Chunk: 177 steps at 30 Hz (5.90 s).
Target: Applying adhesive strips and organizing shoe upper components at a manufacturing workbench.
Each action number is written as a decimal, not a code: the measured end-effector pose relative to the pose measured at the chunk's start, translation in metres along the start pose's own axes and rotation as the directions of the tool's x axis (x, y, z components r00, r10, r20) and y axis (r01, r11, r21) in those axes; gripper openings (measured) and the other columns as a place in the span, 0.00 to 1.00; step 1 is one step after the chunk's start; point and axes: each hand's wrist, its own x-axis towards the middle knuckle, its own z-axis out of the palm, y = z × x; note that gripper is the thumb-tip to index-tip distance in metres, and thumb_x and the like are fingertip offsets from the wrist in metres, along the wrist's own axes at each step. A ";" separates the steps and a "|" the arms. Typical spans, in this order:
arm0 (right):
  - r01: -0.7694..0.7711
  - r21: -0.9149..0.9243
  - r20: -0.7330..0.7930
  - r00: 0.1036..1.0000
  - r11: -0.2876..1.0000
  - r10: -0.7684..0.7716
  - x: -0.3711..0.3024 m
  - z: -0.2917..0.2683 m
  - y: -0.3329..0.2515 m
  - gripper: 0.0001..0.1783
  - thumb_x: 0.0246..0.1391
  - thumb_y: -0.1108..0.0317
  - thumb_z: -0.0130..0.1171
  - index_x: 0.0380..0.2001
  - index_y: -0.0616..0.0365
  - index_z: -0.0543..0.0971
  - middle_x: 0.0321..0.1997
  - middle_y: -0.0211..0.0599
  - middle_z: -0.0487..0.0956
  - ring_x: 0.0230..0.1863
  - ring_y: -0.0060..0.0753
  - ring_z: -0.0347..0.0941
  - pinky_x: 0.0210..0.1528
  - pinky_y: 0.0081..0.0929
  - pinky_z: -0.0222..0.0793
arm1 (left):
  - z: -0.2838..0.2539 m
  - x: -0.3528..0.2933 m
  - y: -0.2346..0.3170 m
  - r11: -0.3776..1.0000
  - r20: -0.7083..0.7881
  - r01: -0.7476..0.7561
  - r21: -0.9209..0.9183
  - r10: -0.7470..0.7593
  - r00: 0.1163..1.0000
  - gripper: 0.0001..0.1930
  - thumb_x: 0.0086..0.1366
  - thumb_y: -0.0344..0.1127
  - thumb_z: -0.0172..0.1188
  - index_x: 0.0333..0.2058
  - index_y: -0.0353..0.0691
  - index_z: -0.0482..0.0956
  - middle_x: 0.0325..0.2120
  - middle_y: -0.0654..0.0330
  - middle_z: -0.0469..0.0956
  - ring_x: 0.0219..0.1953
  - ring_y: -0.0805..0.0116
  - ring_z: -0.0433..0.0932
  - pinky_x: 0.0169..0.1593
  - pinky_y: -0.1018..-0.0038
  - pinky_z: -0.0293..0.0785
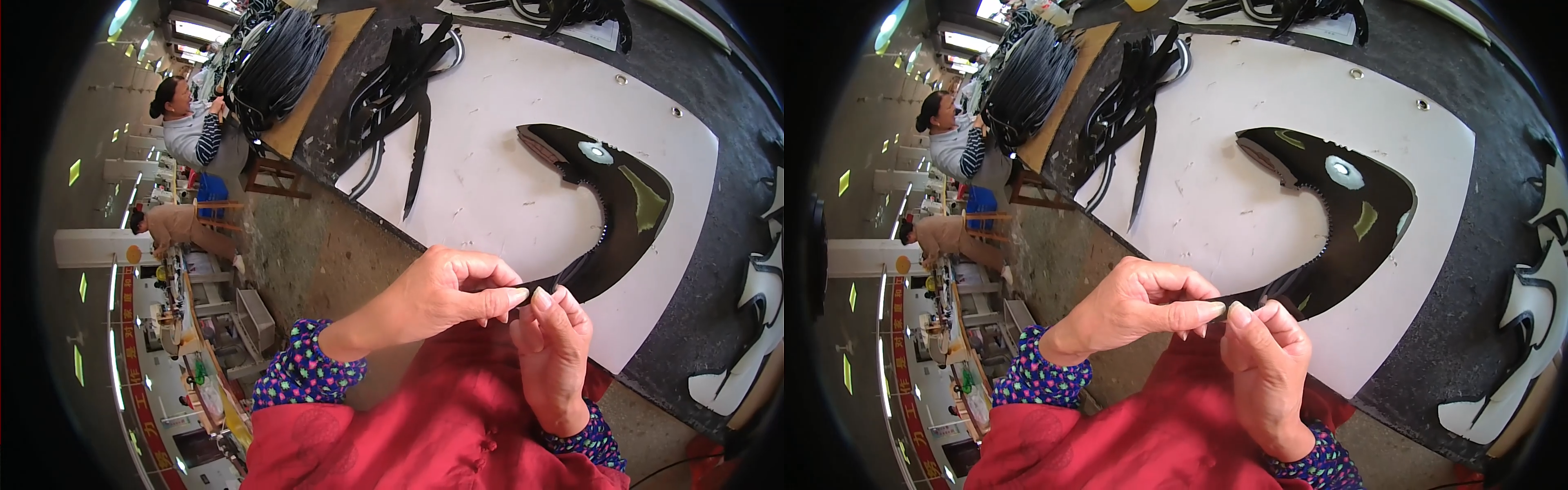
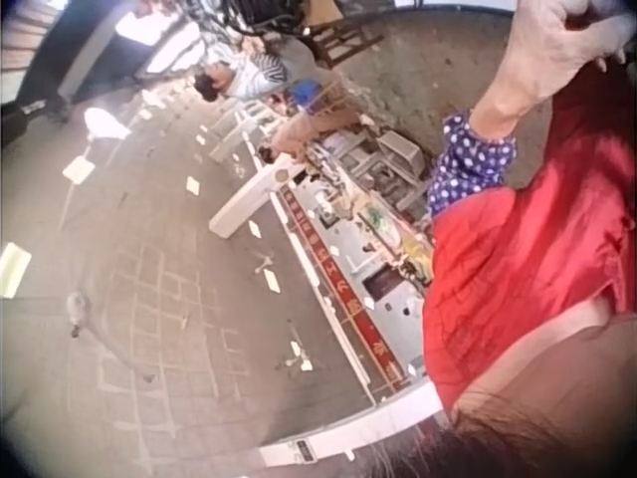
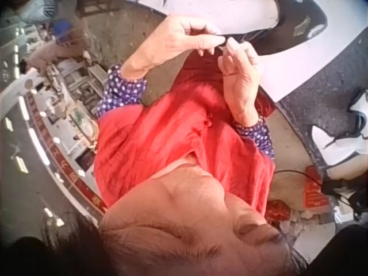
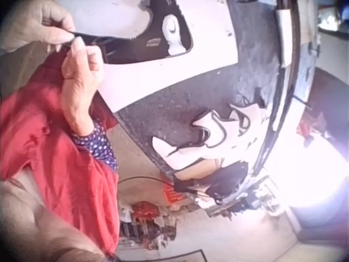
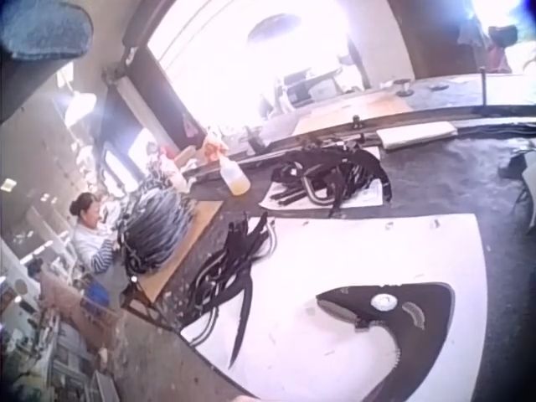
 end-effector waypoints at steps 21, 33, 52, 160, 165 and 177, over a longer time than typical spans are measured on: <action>-0.026 0.017 0.006 1.000 1.000 0.026 0.008 0.006 0.001 0.12 0.61 0.71 0.59 0.24 0.51 0.70 0.19 0.21 0.67 0.19 0.13 0.54 0.22 0.18 0.51 | -0.008 -0.002 0.003 0.999 0.034 -0.022 -0.040 0.023 0.999 0.12 0.68 0.33 0.59 0.45 0.31 0.80 0.31 0.64 0.81 0.34 0.81 0.76 0.39 0.82 0.74; -0.023 0.018 0.092 0.996 1.000 0.021 0.005 0.000 0.004 0.14 0.61 0.75 0.56 0.25 0.46 0.66 0.24 0.22 0.65 0.24 0.18 0.54 0.30 0.17 0.56 | -0.005 0.005 -0.009 0.985 0.043 -0.104 0.140 0.099 0.994 0.18 0.68 0.45 0.59 0.40 0.32 0.80 0.31 0.62 0.79 0.36 0.76 0.74 0.43 0.76 0.71; -0.033 -0.089 0.129 0.991 0.995 0.044 0.026 0.013 -0.001 0.07 0.66 0.69 0.50 0.30 0.51 0.70 0.25 0.24 0.66 0.24 0.19 0.58 0.38 0.23 0.64 | -0.029 0.026 -0.021 0.979 0.110 -0.191 -0.067 0.198 0.974 0.16 0.69 0.43 0.56 0.39 0.32 0.78 0.29 0.61 0.79 0.33 0.75 0.73 0.39 0.74 0.71; 0.991 0.086 0.756 0.002 -0.101 0.655 0.074 0.215 0.127 0.10 0.54 0.66 0.62 0.26 0.64 0.78 0.31 0.42 0.80 0.33 0.42 0.78 0.36 0.35 0.73 | -0.070 0.080 -0.068 0.021 -0.124 -0.315 -0.949 0.893 0.433 0.14 0.71 0.43 0.53 0.26 0.45 0.72 0.21 0.66 0.73 0.27 0.75 0.73 0.32 0.79 0.67; 0.975 -0.070 0.942 0.134 -0.209 0.307 0.038 0.211 0.092 0.03 0.51 0.78 0.62 0.29 0.67 0.78 0.30 0.43 0.79 0.31 0.40 0.77 0.35 0.31 0.72 | -0.046 -0.006 -0.095 -0.110 -0.491 -0.527 -0.842 0.560 0.668 0.08 0.70 0.45 0.53 0.39 0.51 0.77 0.32 0.68 0.77 0.34 0.76 0.76 0.41 0.78 0.70; 0.763 -0.379 0.863 0.496 -0.523 0.098 0.075 0.094 0.030 0.05 0.55 0.77 0.59 0.35 0.67 0.78 0.38 0.44 0.79 0.34 0.40 0.77 0.40 0.31 0.72 | -0.057 0.024 -0.156 -0.012 -0.253 -0.281 -0.960 0.468 0.846 0.13 0.71 0.43 0.53 0.27 0.45 0.72 0.17 0.70 0.68 0.18 0.78 0.66 0.26 0.80 0.65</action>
